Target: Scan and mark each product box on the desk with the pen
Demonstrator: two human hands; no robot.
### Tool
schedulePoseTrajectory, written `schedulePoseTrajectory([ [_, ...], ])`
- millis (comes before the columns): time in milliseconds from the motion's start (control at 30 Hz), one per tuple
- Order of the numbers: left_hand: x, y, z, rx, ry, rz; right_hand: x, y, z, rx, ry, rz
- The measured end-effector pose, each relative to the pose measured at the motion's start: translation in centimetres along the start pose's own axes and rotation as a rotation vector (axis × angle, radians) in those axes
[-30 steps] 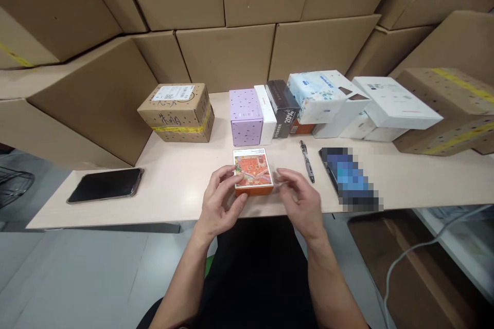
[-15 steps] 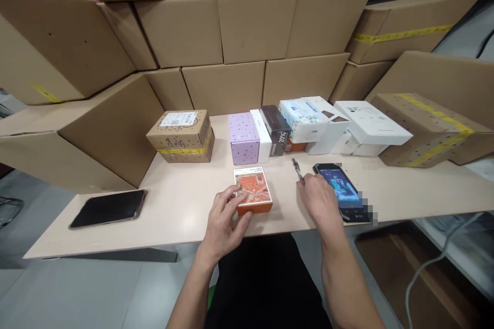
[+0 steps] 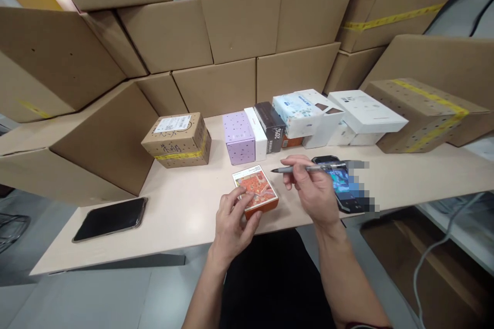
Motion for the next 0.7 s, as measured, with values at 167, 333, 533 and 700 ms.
schedulePoseTrajectory([
  [167, 0.0, 0.3, 0.0, 0.002, 0.034, -0.013, 2.4, -0.2, -3.0, -0.029, 0.13, -0.093],
  [333, 0.1, 0.4, 0.0, -0.019, 0.05, -0.001, 3.5, -1.1, -5.1, -0.355, 0.125, 0.028],
  [533, 0.0, 0.3, 0.0, -0.051, 0.052, 0.024, 2.6, -1.6, -5.1, -0.493, 0.015, 0.08],
  [700, 0.0, 0.4, -0.1, -0.069, 0.051, 0.031, 2.6, -1.8, -5.1, -0.539, 0.005, 0.072],
])
Point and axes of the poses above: each hand's wrist, its own x-axis towards the middle knuckle, its own z-axis out of the back of the hand, y = z × x, the point moved 3 cm from there along x, towards the middle knuckle, and after that the axes turned 8 degrees about -z, right-handed, at the moved point
